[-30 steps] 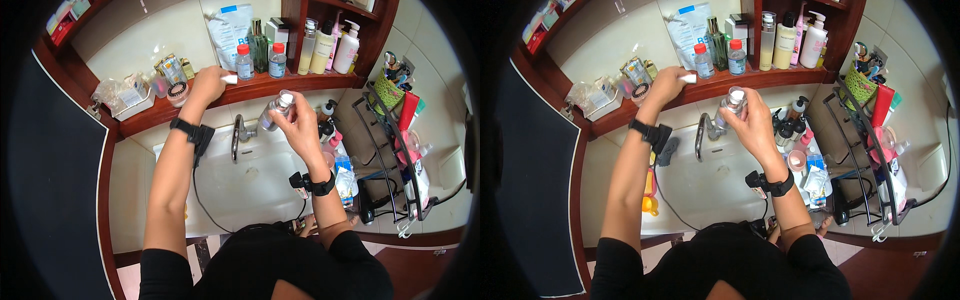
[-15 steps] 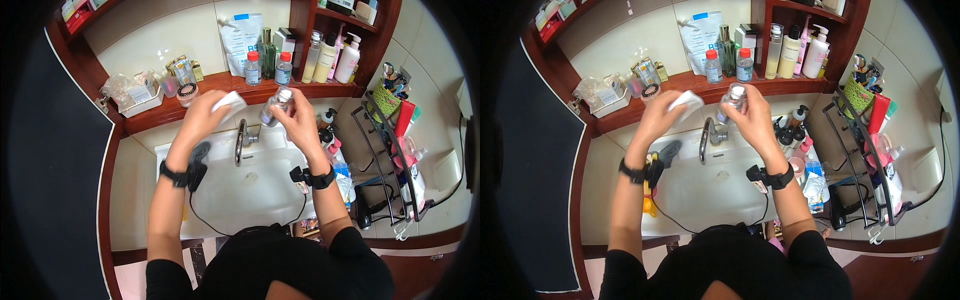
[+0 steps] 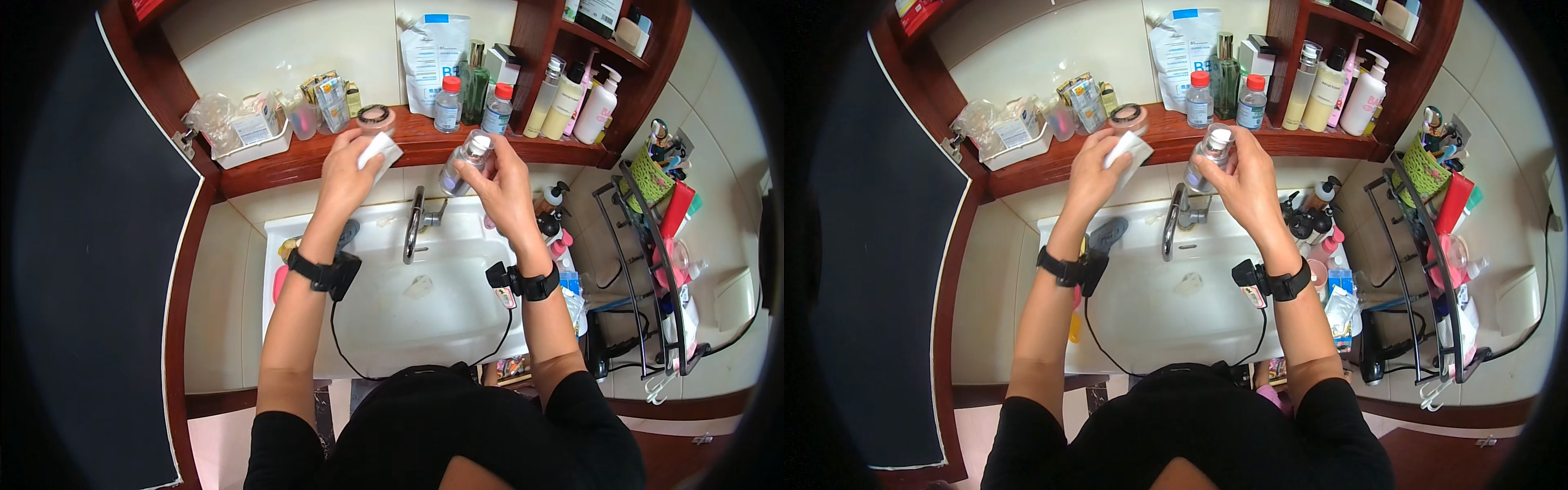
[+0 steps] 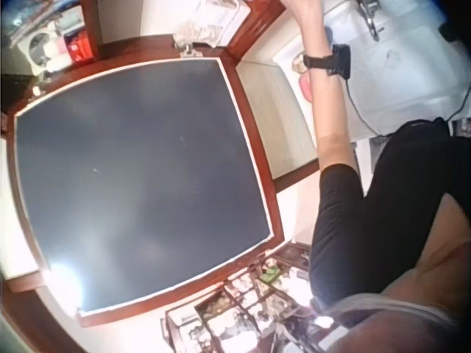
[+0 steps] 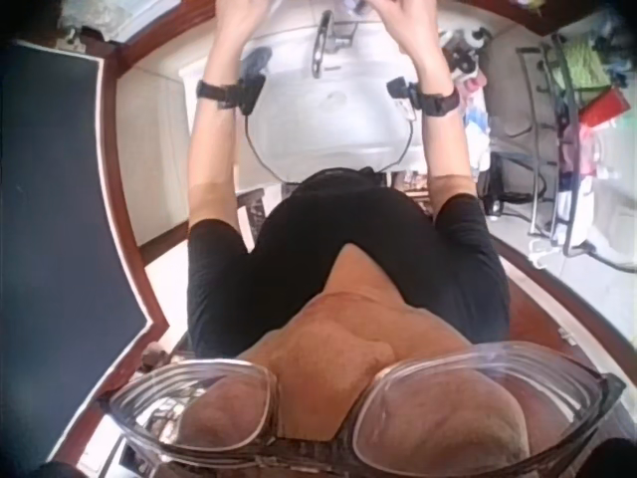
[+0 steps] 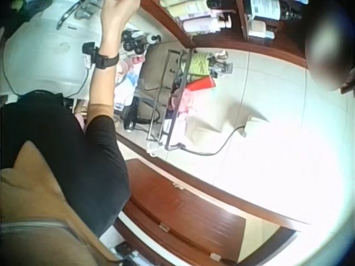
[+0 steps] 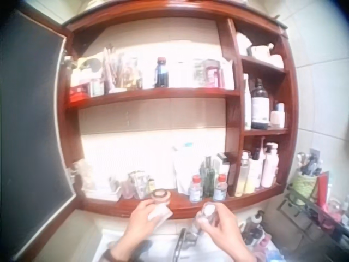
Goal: The person organizes various bathroom items on a shelf above the sink. They handle a plastic bag, a small box, a tube, and a bottle, placing them in a white basket and on the shelf.
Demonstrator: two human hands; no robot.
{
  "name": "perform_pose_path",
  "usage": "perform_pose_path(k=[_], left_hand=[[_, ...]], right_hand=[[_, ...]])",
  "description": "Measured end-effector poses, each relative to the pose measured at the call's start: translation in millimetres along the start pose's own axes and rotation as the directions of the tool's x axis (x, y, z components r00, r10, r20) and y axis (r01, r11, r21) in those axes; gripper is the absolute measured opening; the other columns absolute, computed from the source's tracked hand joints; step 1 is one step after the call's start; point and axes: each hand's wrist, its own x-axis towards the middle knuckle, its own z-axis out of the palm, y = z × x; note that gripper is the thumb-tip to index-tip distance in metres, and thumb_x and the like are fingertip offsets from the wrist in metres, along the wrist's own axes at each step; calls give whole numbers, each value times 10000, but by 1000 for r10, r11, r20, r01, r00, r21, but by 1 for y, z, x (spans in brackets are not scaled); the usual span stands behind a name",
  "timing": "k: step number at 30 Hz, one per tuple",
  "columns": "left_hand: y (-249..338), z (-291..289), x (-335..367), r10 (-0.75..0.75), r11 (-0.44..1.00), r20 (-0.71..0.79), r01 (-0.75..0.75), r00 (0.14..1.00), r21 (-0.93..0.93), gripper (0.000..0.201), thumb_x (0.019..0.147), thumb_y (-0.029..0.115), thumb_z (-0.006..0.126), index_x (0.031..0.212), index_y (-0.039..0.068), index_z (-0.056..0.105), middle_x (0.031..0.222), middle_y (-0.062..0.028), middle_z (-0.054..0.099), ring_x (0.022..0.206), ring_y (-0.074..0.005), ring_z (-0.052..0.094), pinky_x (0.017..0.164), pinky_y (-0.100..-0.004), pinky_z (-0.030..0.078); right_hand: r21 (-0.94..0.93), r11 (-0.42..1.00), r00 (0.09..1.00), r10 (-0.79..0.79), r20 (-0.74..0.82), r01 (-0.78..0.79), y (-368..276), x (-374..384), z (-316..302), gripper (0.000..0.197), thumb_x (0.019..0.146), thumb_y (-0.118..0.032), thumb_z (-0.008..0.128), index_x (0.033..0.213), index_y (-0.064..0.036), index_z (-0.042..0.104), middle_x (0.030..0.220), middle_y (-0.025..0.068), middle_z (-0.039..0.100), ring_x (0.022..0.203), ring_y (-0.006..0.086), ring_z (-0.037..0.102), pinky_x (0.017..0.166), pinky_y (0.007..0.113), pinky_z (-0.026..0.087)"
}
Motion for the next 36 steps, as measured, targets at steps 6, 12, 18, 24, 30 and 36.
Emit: perform_pose_path(k=[6,12,18,24,30,36], left_hand=[[26,8,4,117,992,104,-121,988,36,322,861,203,698,1144,48,702,1425,-145,585,1163,-371,517,1024,-475,406],[21,25,19,78,979,341,-136,937,151,388,898,313,616,1203,83,682,1546,-119,514,1275,-328,440,1105,-484,302],[7,14,25,14,979,289,-71,957,189,383,890,294,566,1162,47,672,1529,-148,524,1233,-334,461,1035,-462,350],[1,3,10,55,987,236,-89,970,135,368,878,291,590,1142,47,670,1509,-172,535,1221,-346,466,1062,-468,338],[7,-13,-27,103,994,137,-109,985,32,306,876,245,615,1085,25,654,1471,-177,562,1231,-370,463,1093,-490,326],[11,-36,-59,56,998,110,-59,992,26,262,886,175,644,1091,12,654,1457,-158,576,1234,-378,466,1111,-460,349]], right_hand=[[-16,1000,1000,-22,14,22,2,14,5,416,849,-224,803,1130,29,628,873,96,666,673,144,545,635,311,484],[-75,995,998,-65,12,65,5,41,11,420,856,-242,807,1098,46,621,852,125,670,695,182,592,643,332,495],[-93,991,995,-97,40,100,-4,65,19,424,841,-257,808,1038,63,611,882,200,683,773,297,673,703,402,527],[-179,967,983,-174,56,182,-8,91,53,451,828,-283,797,988,85,590,918,278,670,882,433,681,761,481,528],[-400,904,987,-157,22,153,10,119,97,456,808,-265,812,1023,70,591,1009,290,676,935,455,676,825,496,554],[-363,909,957,-265,-118,207,21,127,130,461,832,-176,783,1131,43,509,1050,281,619,926,484,649,802,515,549]])
